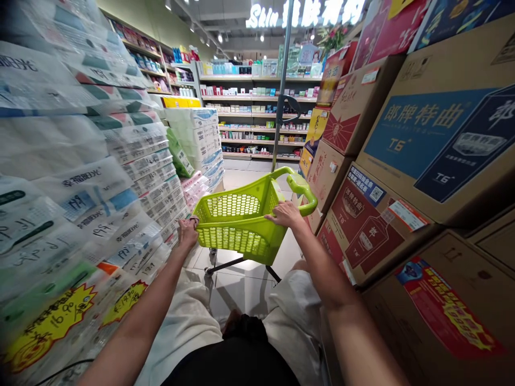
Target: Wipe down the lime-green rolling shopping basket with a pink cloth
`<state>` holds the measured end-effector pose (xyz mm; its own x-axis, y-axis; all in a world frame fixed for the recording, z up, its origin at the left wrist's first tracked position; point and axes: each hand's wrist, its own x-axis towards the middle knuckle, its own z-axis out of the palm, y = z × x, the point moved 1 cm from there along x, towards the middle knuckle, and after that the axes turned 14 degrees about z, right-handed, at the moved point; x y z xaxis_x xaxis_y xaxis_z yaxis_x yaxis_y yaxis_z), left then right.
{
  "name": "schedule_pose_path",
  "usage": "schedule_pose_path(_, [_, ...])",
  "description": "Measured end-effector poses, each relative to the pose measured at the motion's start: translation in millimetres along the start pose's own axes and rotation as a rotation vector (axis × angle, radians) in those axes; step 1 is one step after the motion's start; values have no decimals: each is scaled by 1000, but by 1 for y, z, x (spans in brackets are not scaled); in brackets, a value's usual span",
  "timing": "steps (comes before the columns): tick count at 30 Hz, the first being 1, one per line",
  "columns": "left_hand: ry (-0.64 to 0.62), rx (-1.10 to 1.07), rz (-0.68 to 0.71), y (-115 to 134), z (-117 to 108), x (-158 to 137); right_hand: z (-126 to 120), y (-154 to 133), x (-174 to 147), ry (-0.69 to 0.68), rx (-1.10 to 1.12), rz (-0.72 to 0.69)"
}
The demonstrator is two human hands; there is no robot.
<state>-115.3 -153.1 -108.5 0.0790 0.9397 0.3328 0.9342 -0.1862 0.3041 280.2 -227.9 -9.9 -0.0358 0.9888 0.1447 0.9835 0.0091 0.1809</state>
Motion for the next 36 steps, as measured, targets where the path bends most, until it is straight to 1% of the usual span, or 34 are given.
schedule_pose_path(1, [-6,7,22,2,1,-2,5,-6,2,8,18,-20])
schedule_pose_path(3, [6,7,53,10,5,-7,17,-30,5,0,66,-73])
schedule_pose_path(5, [11,-3,82,18,9,-12,28,-65,10,-16,107,-86])
schedule_pose_path(8, [6,-23,133,31,16,-24,41,-121,19,-4,215,-125])
schedule_pose_path(10, [14,-60,188,38,21,-36,48,-149,22,-20,305,-103])
schedule_pose_path(12, [22,-118,257,43,26,-49,54,-165,20,-45,359,-30])
schedule_pose_path(15, [9,-233,323,40,32,-63,66,-165,11,-35,379,62])
schedule_pose_path(18, [-15,-379,339,29,37,-59,77,-149,1,-11,436,82])
schedule_pose_path(21, [-35,-469,301,18,37,-36,84,-134,-5,10,493,58])
schedule_pose_path(23, [-31,-482,243,13,34,-15,87,-129,-6,27,509,44])
schedule_pose_path(26, [-4,-477,126,12,28,11,90,-128,-6,56,523,42])
schedule_pose_path(28, [16,-467,84,14,26,18,91,-129,-6,79,536,56])
schedule_pose_path(29, [23,-462,78,15,26,17,92,-130,-5,88,542,67])
schedule_pose_path(31, [33,-459,90,19,30,2,93,-132,-5,98,554,82])
schedule_pose_path(33, [56,-480,123,24,37,-25,95,-131,-6,100,564,89])
schedule_pose_path(36, [102,-553,207,36,52,-77,97,-127,-8,89,569,107])
